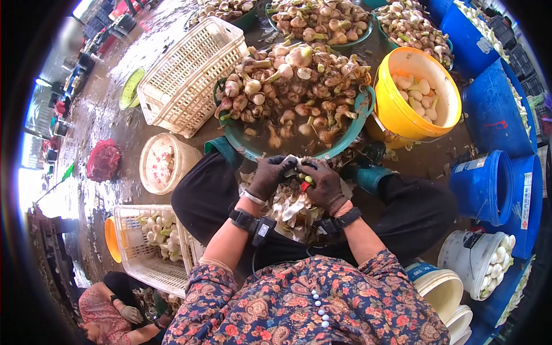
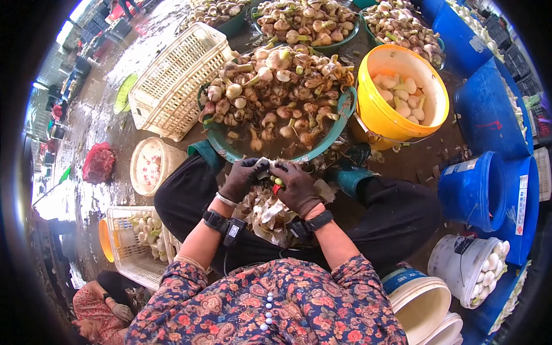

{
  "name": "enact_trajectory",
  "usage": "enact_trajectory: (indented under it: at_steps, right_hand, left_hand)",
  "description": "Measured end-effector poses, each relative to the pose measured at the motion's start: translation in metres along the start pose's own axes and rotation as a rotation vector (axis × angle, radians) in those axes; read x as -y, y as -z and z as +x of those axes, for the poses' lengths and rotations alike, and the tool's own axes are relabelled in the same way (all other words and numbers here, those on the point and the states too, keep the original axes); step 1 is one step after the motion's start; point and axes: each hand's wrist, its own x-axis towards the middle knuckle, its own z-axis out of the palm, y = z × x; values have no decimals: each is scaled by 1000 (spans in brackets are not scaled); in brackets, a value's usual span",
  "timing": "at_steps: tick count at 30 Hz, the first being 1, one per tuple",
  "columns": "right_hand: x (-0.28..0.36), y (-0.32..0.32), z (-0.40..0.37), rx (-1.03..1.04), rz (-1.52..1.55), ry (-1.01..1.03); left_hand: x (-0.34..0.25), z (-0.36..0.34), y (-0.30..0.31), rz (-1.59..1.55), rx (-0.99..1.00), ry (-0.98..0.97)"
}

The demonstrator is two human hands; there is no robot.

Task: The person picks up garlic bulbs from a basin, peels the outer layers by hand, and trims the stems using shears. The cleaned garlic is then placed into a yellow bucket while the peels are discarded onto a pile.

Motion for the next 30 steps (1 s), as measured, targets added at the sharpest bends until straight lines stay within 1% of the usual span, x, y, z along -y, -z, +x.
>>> enact_trajectory:
  at_steps: [2, 3, 4, 6, 7, 8, 10, 11, 13, 14, 16, 17, 18, 20, 21, 22, 24, 25, 26, 27, 28, 29, 30]
  right_hand:
    - [-9, -18, -4, -150, 248, -236]
    - [-11, -22, -3, -197, 582, -512]
    - [-24, -33, -5, -203, 582, -519]
    - [-51, -51, -12, -452, 1110, -722]
    - [-43, -24, -9, -441, 1189, -857]
    - [-50, -14, -8, -390, 1106, -960]
    - [-54, -4, -6, -377, 1201, -725]
    - [-51, -3, -7, -375, 1202, -733]
    - [-42, 6, -1, -231, 1165, -431]
    - [-37, 9, 3, -231, 1171, -431]
    - [-29, 9, 5, 5, 1063, -552]
    - [-29, 8, 4, 16, 1047, -498]
    - [-30, 8, 2, 19, 1049, -501]
    - [-32, 8, 0, 9, 1046, -500]
    - [-28, 7, 1, -3, 1010, -503]
    - [-24, 7, 0, -6, 1013, -508]
    - [-17, 8, 2, -99, 1022, -627]
    - [-27, -1, 0, -100, 1061, -570]
    - [-33, -1, -1, -108, 1061, -570]
    - [-38, 0, -3, -140, 1098, -648]
    - [-44, -1, -4, -173, 1134, -725]
    - [-53, -9, -5, -269, 1204, -760]
    - [-59, -8, -4, -274, 1203, -759]
  left_hand:
    - [-3, -4, -5, -17, -36, -128]
    - [-6, -9, -5, 79, -76, -240]
    - [-11, -17, -3, 83, -69, -236]
    - [-17, -32, 5, 163, 199, -197]
    - [-21, -38, 8, 296, 302, -229]
    - [-25, -47, 9, 303, 351, -126]
    - [-40, -57, 4, 612, 453, -54]
    - [-36, -55, 4, 609, 453, -46]
    - [-29, -37, 3, 600, 290, -269]
    - [-28, -29, 2, 604, 287, -266]
    - [-26, -15, -4, 565, 173, -414]
    - [-22, -12, -7, 449, 215, -384]
    - [-25, -13, -8, 448, 213, -380]
    - [-32, -13, -10, 640, 263, -311]
    - [-31, -12, -10, 642, 266, -307]
    - [-30, -11, -11, 707, 252, -352]
    - [-28, -8, -11, 834, 219, -450]
    - [-26, -8, -11, 838, 223, -452]
    - [-20, -12, -11, 810, 237, -432]
    - [-15, -17, -12, 782, 253, -413]
    - [-19, -30, -14, 900, 272, -538]
    - [-15, -39, -13, 976, 326, -521]
    - [-12, -48, -11, 1051, 378, -503]
